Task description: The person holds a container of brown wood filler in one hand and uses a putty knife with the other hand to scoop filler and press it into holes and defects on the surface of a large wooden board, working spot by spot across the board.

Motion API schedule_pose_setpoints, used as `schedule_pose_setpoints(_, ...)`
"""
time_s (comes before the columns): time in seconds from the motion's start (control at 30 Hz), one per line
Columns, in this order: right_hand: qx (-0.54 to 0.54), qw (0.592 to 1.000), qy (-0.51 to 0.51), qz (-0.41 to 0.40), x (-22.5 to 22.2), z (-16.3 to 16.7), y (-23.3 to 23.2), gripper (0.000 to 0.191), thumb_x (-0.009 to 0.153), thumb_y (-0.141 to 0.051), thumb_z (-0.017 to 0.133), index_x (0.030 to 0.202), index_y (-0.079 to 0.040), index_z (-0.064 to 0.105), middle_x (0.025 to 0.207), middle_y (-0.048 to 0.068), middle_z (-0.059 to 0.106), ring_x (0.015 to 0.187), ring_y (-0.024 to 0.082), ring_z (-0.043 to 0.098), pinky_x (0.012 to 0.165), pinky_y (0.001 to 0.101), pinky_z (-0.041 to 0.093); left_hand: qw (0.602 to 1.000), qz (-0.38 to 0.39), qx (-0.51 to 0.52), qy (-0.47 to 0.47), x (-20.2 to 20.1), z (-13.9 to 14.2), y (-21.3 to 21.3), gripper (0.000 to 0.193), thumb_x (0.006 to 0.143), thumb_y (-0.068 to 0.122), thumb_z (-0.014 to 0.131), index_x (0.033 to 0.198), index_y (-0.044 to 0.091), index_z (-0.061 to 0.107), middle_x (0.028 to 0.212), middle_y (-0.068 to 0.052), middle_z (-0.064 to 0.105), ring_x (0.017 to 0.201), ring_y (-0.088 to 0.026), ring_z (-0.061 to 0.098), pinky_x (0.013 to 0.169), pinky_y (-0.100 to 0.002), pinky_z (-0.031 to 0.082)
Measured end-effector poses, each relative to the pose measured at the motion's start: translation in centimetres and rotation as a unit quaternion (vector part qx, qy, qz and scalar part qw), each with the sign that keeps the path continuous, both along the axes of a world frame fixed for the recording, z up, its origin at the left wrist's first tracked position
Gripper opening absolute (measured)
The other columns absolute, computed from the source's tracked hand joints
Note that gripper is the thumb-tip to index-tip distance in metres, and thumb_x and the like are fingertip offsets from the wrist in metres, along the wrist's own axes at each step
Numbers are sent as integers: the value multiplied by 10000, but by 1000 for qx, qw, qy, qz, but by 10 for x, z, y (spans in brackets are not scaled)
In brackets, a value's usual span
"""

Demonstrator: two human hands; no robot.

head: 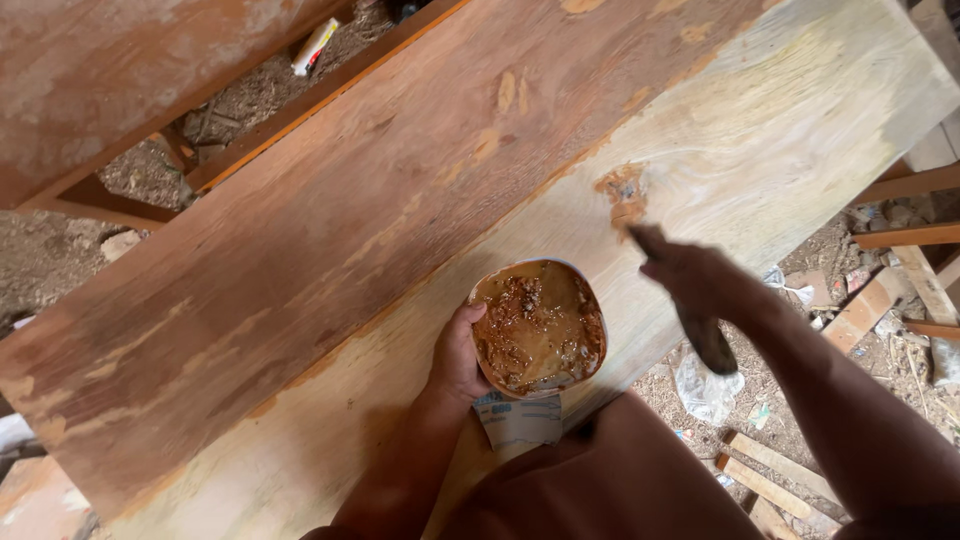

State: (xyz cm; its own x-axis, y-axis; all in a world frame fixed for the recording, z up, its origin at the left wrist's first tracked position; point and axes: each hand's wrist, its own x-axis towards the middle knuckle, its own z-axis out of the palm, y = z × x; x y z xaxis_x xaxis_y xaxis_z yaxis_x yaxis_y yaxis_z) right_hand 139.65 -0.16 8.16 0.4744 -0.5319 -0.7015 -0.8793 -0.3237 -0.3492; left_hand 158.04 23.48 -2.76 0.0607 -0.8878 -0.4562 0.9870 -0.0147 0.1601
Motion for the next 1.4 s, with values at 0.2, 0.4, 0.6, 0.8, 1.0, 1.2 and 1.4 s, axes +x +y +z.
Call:
schedule_pose_setpoints(0.2,6,998,42,-38,24,-4,-16,509,1009,-338,574,1482,-154,540,1111,278,747,973,382,762,871,515,625,1000,-2,15,3,-1,-6,4,520,969,335,499,1370,13,577,1287,-173,671,1137,-320,663,1000,-481,541)
schedule_pose_setpoints(0.4,21,998,-9,59,0,-6,2,574,919,-328,649,1457,-155,552,1220,210,705,1103,346,682,953,499,521,999,-29,32,-3,1,-6,3,529,928,351,495,1330,24,598,1249,-166,689,1110,-324,673,966,-502,544)
schedule_pose_setpoints(0.6,21,999,28,17,0,-9,-29,573,978,-315,621,1532,-197,537,1170,235,725,1035,361,734,921,501,558,999,-6,37,-8,2,-17,11,525,971,366,511,1348,9,595,1264,-166,683,1126,-328,662,993,-492,538)
schedule_pose_setpoints(0.8,222,973,1,-67,-71,6,-13,592,971,-374,608,1544,-355,462,720,57,655,558,176,531,546,340,508,998,-16,59,-32,13,-11,3,542,920,393,498,1299,22,613,1207,-173,709,1087,-340,681,953,-509,544)
schedule_pose_setpoints(1.0,329,817,-346,-324,-169,20,-60,385,1038,-350,533,1151,9,615,679,61,644,458,129,528,381,267,463,995,19,67,-68,14,-9,5,550,950,380,498,1332,-2,598,1243,-183,697,1116,-342,667,984,-502,524)
schedule_pose_setpoints(1.2,132,888,-249,-363,-196,2,-114,425,1088,-414,439,1292,-44,486,689,89,595,496,157,536,417,332,496,996,17,61,-55,4,-2,-9,556,935,375,499,1336,2,598,1261,-180,694,1133,-351,660,994,-511,518)
schedule_pose_setpoints(1.4,-161,976,-138,-55,-156,-14,-136,525,1082,-313,400,1600,-231,376,728,152,663,445,204,586,367,356,559,998,7,47,-52,-5,6,-30,538,949,364,514,1346,10,594,1271,-177,687,1146,-352,652,1002,-518,514)
